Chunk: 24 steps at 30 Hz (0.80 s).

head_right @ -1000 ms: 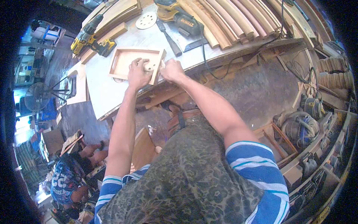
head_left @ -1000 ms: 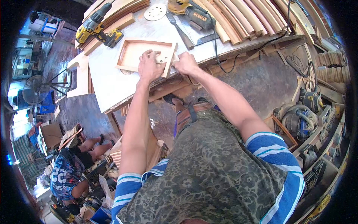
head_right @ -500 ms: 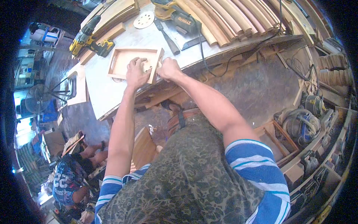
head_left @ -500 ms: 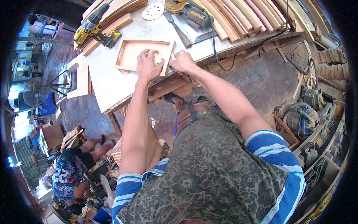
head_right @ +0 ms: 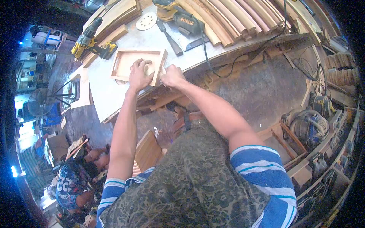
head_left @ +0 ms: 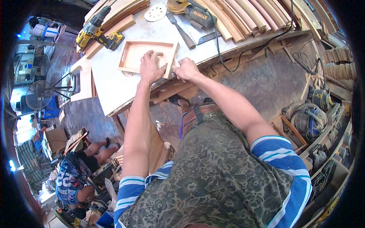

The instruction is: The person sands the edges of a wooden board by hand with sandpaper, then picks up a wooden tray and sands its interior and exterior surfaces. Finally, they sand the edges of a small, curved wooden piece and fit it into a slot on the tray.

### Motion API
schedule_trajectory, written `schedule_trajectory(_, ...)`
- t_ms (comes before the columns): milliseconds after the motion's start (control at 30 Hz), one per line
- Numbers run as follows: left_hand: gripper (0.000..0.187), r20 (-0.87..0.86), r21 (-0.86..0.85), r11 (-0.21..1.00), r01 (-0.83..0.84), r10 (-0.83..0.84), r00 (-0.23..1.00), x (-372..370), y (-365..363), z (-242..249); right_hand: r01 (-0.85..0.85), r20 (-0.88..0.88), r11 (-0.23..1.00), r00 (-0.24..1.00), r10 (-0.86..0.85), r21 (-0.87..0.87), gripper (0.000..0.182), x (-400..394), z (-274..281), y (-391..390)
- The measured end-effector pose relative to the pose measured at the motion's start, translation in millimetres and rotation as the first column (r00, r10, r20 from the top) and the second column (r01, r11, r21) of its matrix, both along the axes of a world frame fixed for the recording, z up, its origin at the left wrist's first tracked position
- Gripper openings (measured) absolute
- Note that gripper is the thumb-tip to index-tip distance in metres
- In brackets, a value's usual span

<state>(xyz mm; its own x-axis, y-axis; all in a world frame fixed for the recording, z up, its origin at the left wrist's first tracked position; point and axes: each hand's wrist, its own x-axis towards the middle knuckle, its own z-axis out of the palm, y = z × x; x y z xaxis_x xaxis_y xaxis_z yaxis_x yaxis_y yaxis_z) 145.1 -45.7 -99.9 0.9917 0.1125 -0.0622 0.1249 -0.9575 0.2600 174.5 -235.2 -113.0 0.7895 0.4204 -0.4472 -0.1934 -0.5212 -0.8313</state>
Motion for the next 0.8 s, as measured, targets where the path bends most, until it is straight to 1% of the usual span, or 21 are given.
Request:
schedule_trajectory(33, 0.058, -0.008, -0.002, 1.000, -0.002, 0.002, 1.000, -2, 0, -2, 0.042, -0.065, 0.999, 0.997, -0.042, -0.012, 0.033, -1, 4, 0)
schedule_trajectory(67, 0.059, 0.001, -0.008, 1.000, 0.000, 0.000, 1.000, -1, 0, -3, 0.004, -0.063, 0.999, 0.998, -0.006, -0.037, 0.035, -1, 8, -2)
schedule_trajectory(100, 0.060, 0.015, -0.011, 1.000, 0.004, -0.004, 1.000, 1, 1, -2, 0.004, -0.062, 0.999, 0.998, -0.006, -0.036, 0.035, -2, 5, -3)
schedule_trajectory(167, 0.059, 0.012, -0.004, 1.000, 0.005, -0.005, 1.000, 0, 0, -1, -0.016, 0.038, 0.998, 0.999, 0.018, -0.066, 0.034, -4, -6, -6)
schedule_trajectory(200, 0.059, 0.007, -0.003, 1.000, 0.002, -0.002, 1.000, 0, 0, 0, -0.015, 0.042, 0.998, 0.999, 0.017, -0.064, 0.034, -5, -6, -8)
schedule_trajectory(267, 0.058, 0.014, 0.002, 1.000, -0.001, 0.001, 1.000, 3, 0, 2, 0.017, 0.002, 1.000, 1.000, -0.017, 0.002, 0.037, -6, -5, -11)
schedule_trajectory(333, 0.058, -0.008, 0.001, 1.000, -0.002, 0.002, 1.000, -2, 0, -5, 0.030, 0.003, 0.999, 1.000, -0.030, -0.026, 0.037, -4, -10, -2)
schedule_trajectory(400, 0.058, 0.014, 0.031, 0.999, 0.023, -0.024, 1.000, 1, 3, -5, 0.040, 0.012, 0.998, 0.999, -0.040, -0.049, 0.039, -6, -12, -2)
schedule_trajectory(467, 0.058, 0.008, 0.028, 1.000, 0.005, -0.006, 1.000, 0, 1, -4, -0.001, 0.089, 0.998, 0.996, 0.006, -0.056, 0.038, -10, -9, -12)
schedule_trajectory(500, 0.058, 0.002, 0.023, 1.000, -0.012, 0.012, 1.000, 1, 0, -3, -0.002, 0.094, 0.998, 0.996, 0.007, -0.056, 0.038, -11, -7, -12)
schedule_trajectory(567, 0.057, 0.003, 0.027, 1.000, -0.014, 0.014, 1.000, 3, 0, -1, 0.031, 0.108, 0.998, 0.994, -0.025, -0.053, 0.035, -12, -9, -12)
schedule_trajectory(600, 0.057, -0.010, 0.030, 1.000, -0.011, 0.011, 1.000, 1, -1, -2, 0.075, 0.150, 0.997, 0.986, -0.070, -0.025, 0.031, -12, -22, -4)
schedule_trajectory(633, 0.057, -0.019, 0.027, 1.000, -0.010, 0.010, 1.000, -1, -2, -4, 0.075, 0.142, 0.997, 0.987, -0.070, -0.028, 0.031, -12, -25, 0)
schedule_trajectory(700, 0.059, 0.004, 0.025, 1.000, 0.005, -0.005, 1.000, 1, -1, -2, 0.052, 0.194, 0.992, 0.981, -0.029, -0.113, 0.034, -8, -21, 5)
schedule_trajectory(733, 0.059, 0.005, 0.027, 1.000, 0.006, -0.006, 1.000, 1, -1, 1, 0.053, 0.194, 0.992, 0.981, -0.031, -0.111, 0.034, -9, -16, -1)
schedule_trajectory(800, 0.060, -0.039, 0.011, 1.000, -0.021, 0.022, 0.999, 1, -2, 3, 0.013, 0.135, 0.998, 0.991, -0.005, -0.055, 0.039, -15, -7, -18)
